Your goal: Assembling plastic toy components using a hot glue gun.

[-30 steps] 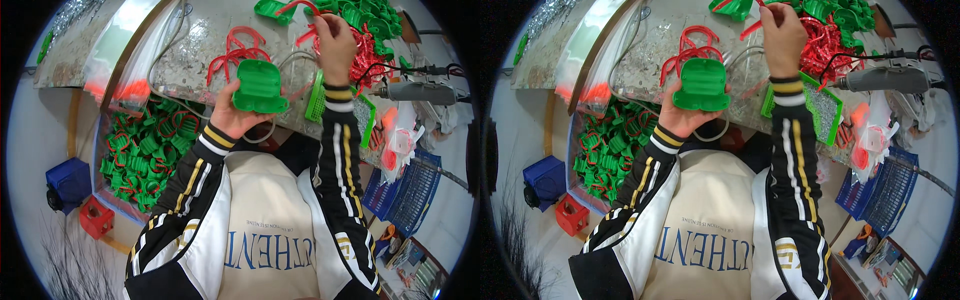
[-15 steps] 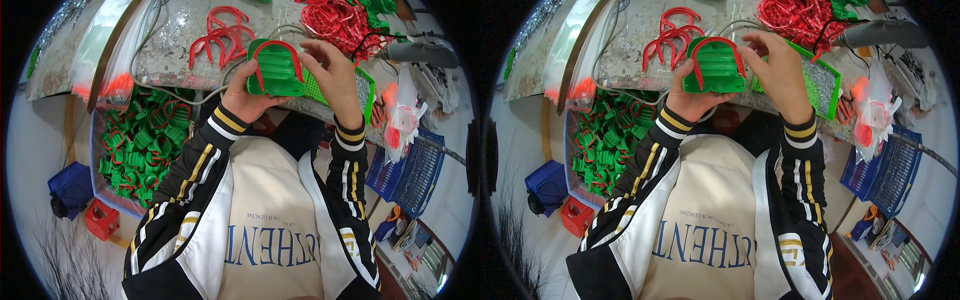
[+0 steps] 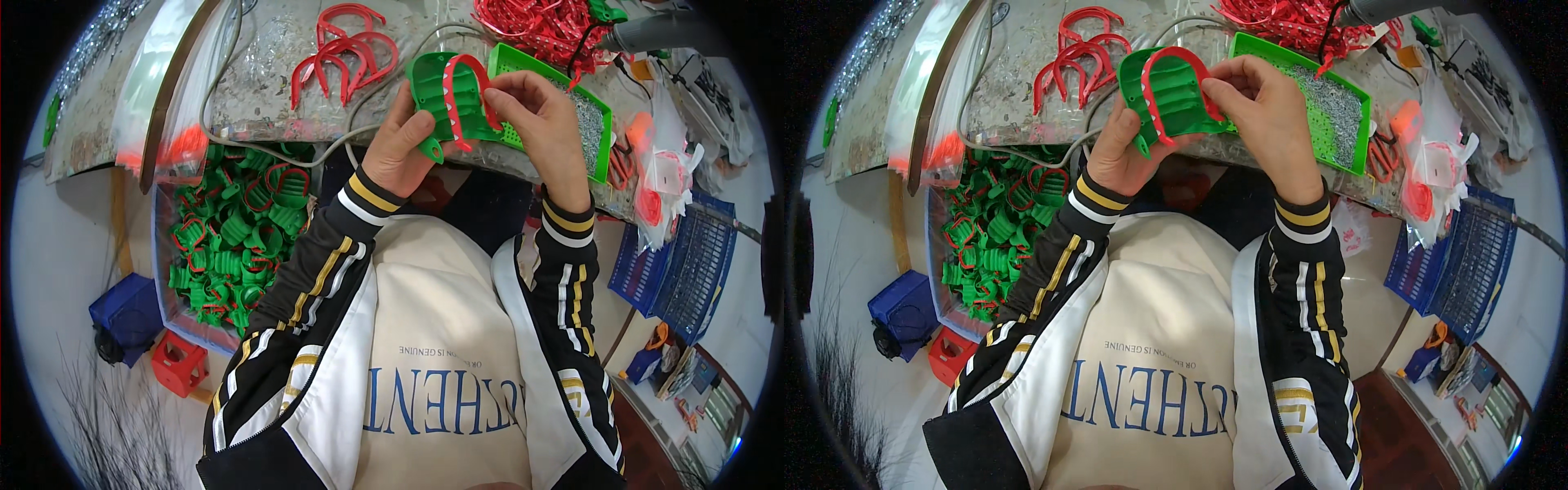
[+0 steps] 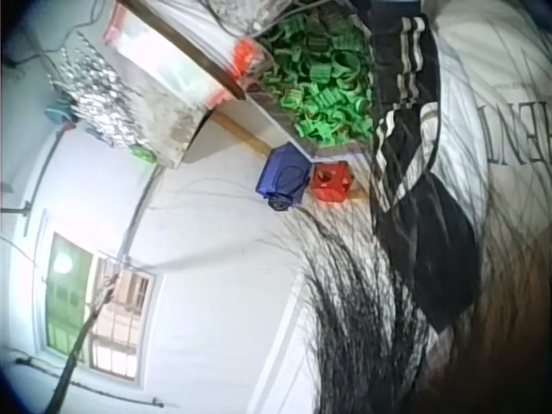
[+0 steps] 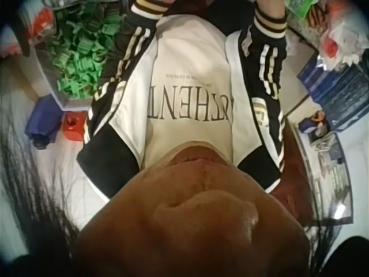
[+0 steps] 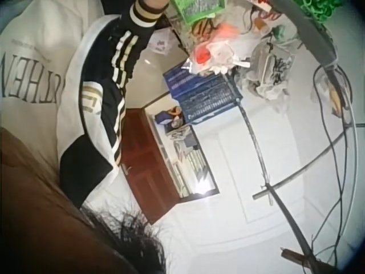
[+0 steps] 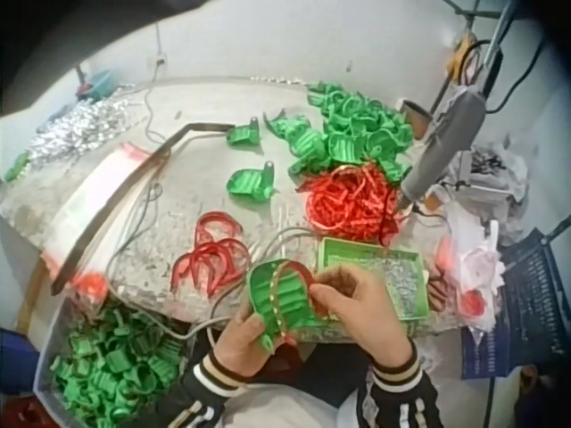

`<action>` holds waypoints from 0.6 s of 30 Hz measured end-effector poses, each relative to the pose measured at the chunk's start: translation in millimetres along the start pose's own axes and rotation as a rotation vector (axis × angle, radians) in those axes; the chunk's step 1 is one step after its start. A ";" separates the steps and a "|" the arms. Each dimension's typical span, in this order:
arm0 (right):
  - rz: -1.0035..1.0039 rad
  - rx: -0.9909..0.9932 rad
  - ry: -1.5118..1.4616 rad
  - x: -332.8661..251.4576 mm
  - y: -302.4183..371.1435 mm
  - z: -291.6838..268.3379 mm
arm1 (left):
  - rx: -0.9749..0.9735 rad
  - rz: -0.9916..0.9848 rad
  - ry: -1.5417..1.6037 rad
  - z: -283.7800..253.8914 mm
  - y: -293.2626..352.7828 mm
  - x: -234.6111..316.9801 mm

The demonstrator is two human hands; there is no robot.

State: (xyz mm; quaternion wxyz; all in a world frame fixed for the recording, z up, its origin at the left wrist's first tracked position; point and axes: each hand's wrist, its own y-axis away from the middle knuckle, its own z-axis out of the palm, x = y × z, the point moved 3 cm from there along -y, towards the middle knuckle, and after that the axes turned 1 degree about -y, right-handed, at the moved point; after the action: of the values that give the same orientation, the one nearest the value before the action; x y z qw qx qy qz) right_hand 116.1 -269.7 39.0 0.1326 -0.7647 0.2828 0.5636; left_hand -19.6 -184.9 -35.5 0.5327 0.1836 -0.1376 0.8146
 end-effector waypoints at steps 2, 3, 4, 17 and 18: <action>0.035 -0.009 -0.043 5.8 0.2 2.2 | 0.006 0.002 -0.004 1.9 1.0 0.3; 0.038 0.009 -0.050 8.6 0.2 1.6 | 0.006 -0.003 -0.018 3.0 1.0 0.0; 0.041 0.028 -0.056 10.8 0.4 1.1 | 0.006 -0.007 -0.031 3.8 1.2 -0.4; 0.015 0.060 -0.148 20.0 2.1 7.9 | 0.012 -0.002 -0.033 6.2 2.3 -1.0; 0.007 0.074 -0.126 20.5 2.3 9.0 | 0.021 -0.005 -0.049 5.5 2.4 -1.1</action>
State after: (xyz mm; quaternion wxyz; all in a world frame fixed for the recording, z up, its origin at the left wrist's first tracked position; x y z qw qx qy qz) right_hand 111.8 -272.7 17.1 0.1762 -0.7212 0.2971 0.6005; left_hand -20.6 -189.1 -31.1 0.5290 0.2096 -0.1416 0.8101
